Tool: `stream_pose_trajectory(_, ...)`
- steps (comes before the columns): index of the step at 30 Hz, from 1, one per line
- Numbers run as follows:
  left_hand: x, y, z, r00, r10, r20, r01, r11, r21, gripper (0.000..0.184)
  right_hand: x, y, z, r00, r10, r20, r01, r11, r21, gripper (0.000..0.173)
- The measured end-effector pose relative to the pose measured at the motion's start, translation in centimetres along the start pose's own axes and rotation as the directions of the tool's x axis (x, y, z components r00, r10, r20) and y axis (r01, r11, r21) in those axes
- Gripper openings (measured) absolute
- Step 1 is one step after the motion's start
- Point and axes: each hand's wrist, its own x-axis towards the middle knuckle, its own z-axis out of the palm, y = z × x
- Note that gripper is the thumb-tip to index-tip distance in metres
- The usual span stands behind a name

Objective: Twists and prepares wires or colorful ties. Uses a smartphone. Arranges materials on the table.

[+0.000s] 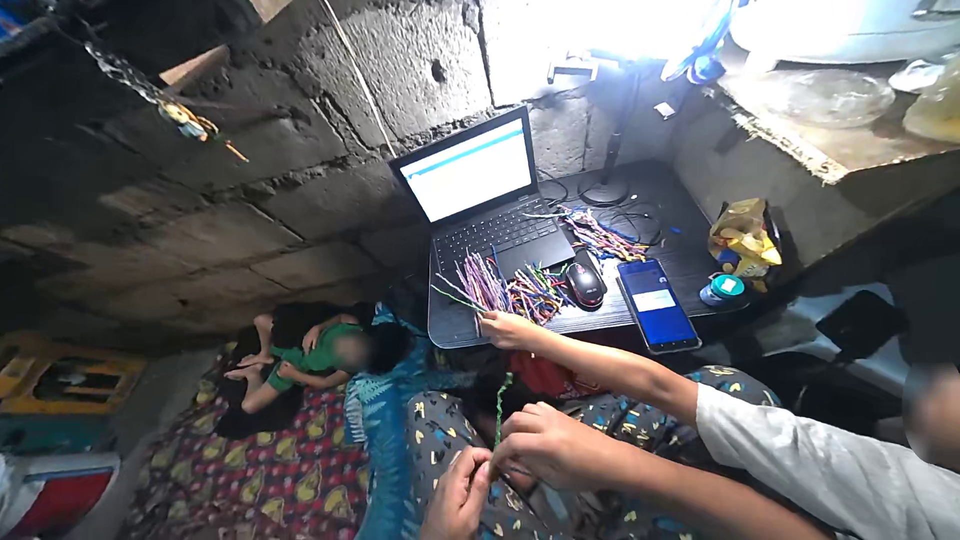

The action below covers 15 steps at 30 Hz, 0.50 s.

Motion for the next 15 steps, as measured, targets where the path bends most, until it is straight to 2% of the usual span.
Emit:
stream_pose_trajectory(2,0.0,0.1,0.3,0.994,-0.05,0.093,0.068,0.977,-0.203,0.023,-0.8,-0.2,0.8,0.988,-0.114,-0.107,0.082,0.961,-0.264,0.016)
stream_pose_trajectory(4,0.1,-0.1,0.7,0.983,-0.074,0.171,0.136,0.91,-0.391,0.019,-1.3,-0.5,1.1,0.97,-0.191,-0.153,0.099,0.877,-0.47,0.018)
stream_pose_trajectory(7,0.5,-0.5,1.5,0.985,-0.069,0.157,0.143,0.833,-0.534,0.014,-1.7,0.1,1.8,0.934,-0.248,-0.256,0.034,0.777,-0.629,0.018)
stream_pose_trajectory(9,0.7,-0.3,2.1,1.0,-0.021,0.022,0.028,0.908,-0.417,0.013,-1.7,0.5,2.5,0.916,-0.221,-0.334,-0.043,0.774,-0.632,0.016)
stream_pose_trajectory(10,0.8,-0.4,2.5,0.993,0.067,-0.097,-0.09,0.964,-0.252,0.017,-1.7,0.6,3.0,0.913,-0.16,-0.376,-0.098,0.808,-0.581,0.016)
stream_pose_trajectory(11,1.1,-0.8,2.9,0.956,0.204,-0.209,-0.217,0.975,-0.04,0.023,-1.5,0.4,3.5,0.912,-0.054,-0.406,-0.166,0.858,-0.486,0.019)
stream_pose_trajectory(12,1.5,-1.5,3.2,0.902,0.34,-0.266,-0.307,0.938,0.158,0.028,-1.2,-0.1,3.6,0.915,0.084,-0.395,-0.238,0.902,-0.36,0.022)
stream_pose_trajectory(13,2.0,-2.2,3.6,0.854,0.427,-0.296,-0.346,0.892,0.289,0.031,-1.0,-0.6,3.3,0.916,0.231,-0.328,-0.305,0.933,-0.193,0.025)
stream_pose_trajectory(14,2.2,-2.7,4.0,0.833,0.459,-0.308,-0.351,0.87,0.347,0.031,-0.8,-0.8,2.7,0.904,0.371,-0.214,-0.386,0.922,-0.03,0.03)
stream_pose_trajectory(15,2.3,-3.0,4.2,0.842,0.441,-0.311,-0.327,0.875,0.356,0.031,-0.7,-0.7,1.9,0.875,0.477,-0.089,-0.47,0.879,0.083,0.035)
